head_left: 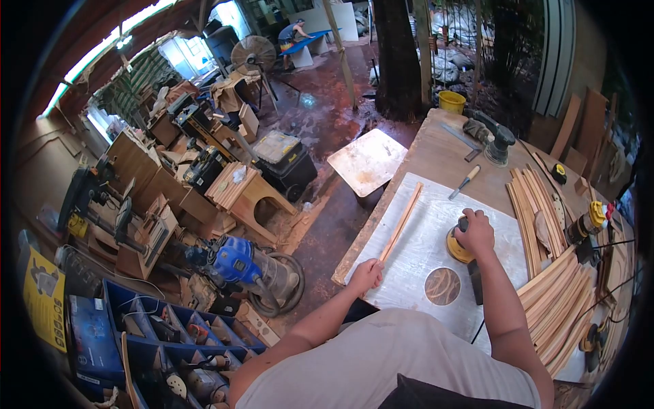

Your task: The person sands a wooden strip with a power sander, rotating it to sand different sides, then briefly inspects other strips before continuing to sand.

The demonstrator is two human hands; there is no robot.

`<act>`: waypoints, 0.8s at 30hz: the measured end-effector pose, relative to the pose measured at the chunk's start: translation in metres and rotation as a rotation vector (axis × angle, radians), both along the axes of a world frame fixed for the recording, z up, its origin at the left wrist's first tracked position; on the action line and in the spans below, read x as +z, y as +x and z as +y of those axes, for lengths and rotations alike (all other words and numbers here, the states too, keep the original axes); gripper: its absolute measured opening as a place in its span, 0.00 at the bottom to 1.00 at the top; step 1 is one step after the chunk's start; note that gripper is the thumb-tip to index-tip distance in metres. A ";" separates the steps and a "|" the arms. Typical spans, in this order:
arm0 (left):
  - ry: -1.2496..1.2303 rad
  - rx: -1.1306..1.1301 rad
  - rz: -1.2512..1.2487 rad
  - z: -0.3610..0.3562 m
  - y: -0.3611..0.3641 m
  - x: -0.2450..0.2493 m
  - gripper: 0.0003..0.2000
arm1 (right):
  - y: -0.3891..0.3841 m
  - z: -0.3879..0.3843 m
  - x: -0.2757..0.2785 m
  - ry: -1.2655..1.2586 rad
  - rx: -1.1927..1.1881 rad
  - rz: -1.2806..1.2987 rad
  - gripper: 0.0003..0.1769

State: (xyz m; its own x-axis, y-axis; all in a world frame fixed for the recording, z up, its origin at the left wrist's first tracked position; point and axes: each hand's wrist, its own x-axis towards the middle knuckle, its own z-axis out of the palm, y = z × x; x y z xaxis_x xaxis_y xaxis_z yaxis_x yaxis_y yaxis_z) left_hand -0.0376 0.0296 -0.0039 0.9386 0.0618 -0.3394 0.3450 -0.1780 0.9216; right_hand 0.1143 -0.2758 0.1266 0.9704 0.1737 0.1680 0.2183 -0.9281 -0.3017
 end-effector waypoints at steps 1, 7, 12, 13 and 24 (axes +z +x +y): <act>0.004 0.002 0.003 -0.001 0.000 0.001 0.14 | -0.001 0.000 0.001 0.004 -0.001 0.004 0.30; -0.014 0.005 -0.001 0.000 0.000 -0.002 0.14 | 0.000 0.000 0.001 0.003 -0.005 0.012 0.31; -0.022 0.025 -0.008 -0.001 -0.001 -0.001 0.13 | -0.001 -0.001 0.000 0.012 0.001 0.010 0.31; -0.032 0.039 -0.016 -0.001 -0.002 -0.001 0.12 | -0.001 -0.001 0.001 0.017 0.004 0.010 0.31; 0.021 0.077 -0.016 -0.002 0.003 -0.024 0.14 | 0.007 -0.003 -0.004 -0.074 -0.024 0.095 0.35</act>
State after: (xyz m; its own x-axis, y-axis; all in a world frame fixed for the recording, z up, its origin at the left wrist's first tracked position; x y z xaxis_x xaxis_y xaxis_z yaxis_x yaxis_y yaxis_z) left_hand -0.0342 0.0272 -0.0278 0.9362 0.1405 -0.3221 0.3434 -0.1711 0.9235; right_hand 0.1215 -0.2787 0.1225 0.9854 0.1585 0.0622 0.1691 -0.9533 -0.2501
